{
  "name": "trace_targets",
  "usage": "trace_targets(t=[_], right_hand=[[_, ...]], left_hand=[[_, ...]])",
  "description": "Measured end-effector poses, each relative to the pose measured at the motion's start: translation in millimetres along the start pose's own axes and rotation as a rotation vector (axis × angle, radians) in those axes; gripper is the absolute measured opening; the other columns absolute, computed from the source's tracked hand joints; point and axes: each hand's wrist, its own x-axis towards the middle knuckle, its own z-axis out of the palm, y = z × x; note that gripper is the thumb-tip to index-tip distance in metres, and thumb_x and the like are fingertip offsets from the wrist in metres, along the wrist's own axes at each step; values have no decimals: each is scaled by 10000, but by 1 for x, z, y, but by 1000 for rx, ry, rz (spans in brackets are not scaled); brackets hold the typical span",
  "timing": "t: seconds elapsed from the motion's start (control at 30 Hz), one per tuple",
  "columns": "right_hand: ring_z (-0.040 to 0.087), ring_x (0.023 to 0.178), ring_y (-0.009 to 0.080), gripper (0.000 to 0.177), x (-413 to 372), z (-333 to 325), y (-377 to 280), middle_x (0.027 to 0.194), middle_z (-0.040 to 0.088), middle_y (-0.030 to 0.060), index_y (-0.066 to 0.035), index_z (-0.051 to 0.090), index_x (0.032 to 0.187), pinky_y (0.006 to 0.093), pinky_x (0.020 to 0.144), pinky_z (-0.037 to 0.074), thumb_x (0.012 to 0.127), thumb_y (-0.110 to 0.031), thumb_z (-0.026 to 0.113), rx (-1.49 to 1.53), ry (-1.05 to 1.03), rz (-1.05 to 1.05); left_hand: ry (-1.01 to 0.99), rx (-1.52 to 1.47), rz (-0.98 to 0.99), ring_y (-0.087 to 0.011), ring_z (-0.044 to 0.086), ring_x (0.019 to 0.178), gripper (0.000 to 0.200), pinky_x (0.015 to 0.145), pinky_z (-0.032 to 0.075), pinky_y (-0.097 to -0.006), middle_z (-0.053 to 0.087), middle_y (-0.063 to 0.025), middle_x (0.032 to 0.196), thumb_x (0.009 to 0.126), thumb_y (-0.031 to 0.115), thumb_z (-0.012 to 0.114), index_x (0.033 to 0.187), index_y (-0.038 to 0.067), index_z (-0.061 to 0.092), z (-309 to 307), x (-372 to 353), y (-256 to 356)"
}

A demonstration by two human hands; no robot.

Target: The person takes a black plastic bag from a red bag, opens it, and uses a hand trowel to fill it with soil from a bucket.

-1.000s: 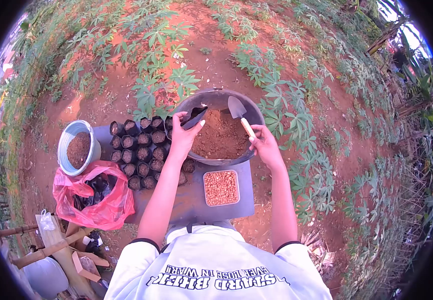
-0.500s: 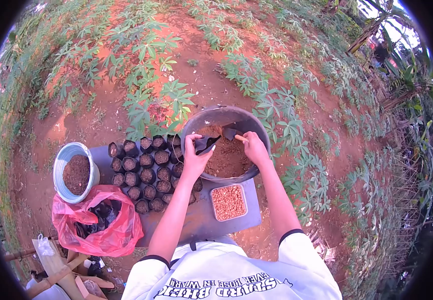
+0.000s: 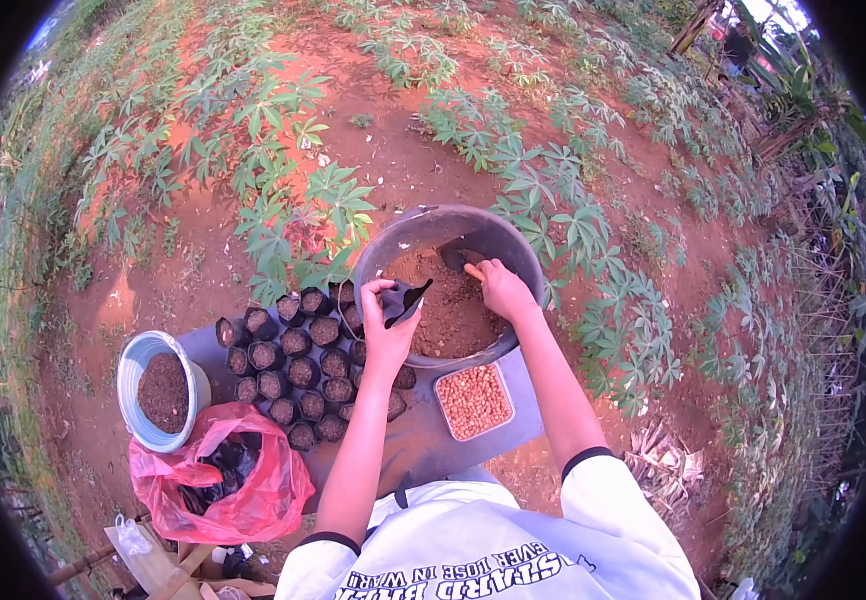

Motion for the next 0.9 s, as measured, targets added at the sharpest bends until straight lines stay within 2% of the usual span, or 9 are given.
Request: trace_targets(t=[0.2,0.3,0.53,0.57,0.63,0.7,0.83,0.9], right_hand=[[612,1084,399,314,-2,-3,-2,1140,551,210,-1,514,1158,472,917,522,845,21,536,31,-1,10],[602,1101,393,334,0,0,2,1144,540,202,-2,504,1162,464,928,517,833,20,555,54,101,-15],[603,1134,403,378,0,2,3,1228,551,236,4,477,1189,466,924,530,823,17,569,8,-93,73],[599,1145,408,386,1,2,3,1249,550,250,7,472,1196,470,929,529,823,16,568,2,-116,75],[597,1150,408,389,1,4,5,1252,550,258,11,473,1199,474,940,523,821,17,565,30,-93,72],[595,1155,408,392,3,2,5,1256,551,266,15,473,1201,477,951,516,819,17,563,54,-67,69],[588,1162,411,382,3,2,5,1259,545,275,25,475,1200,476,984,490,823,10,538,121,-115,150],[587,1163,413,373,4,2,7,1256,545,278,27,477,1195,475,992,482,826,7,530,141,-114,168]], left_hand=[[0,-18,-19,-111,548,943,448,855,460,-259,494,-44,1051,839,-42,714,1166,56,424,-1,1,-4],[-2,-44,-44,-112,555,945,447,854,464,-259,495,-46,1056,840,-45,709,1170,55,425,-1,0,1],[-11,-59,-30,-109,564,958,450,850,467,-257,514,-43,1037,838,-44,713,1170,53,425,-2,0,-7],[-15,-62,-40,-97,533,944,439,838,452,-246,505,-28,1034,846,-33,710,1171,55,429,-2,0,-8],[-22,-63,-42,-84,501,929,428,826,437,-236,496,-13,1031,853,-22,707,1172,58,432,-2,1,-7],[-15,-41,-32,-110,567,939,454,842,467,-256,533,-42,1042,842,-45,710,1174,60,419,-2,1,-7],[-16,-18,-12,-102,566,922,452,831,469,-250,541,-38,1029,846,-43,708,1177,62,418,-2,2,-5],[-37,-128,-114,-93,509,942,429,833,440,-239,505,-27,1045,852,-22,711,1172,52,434,-2,0,0]])
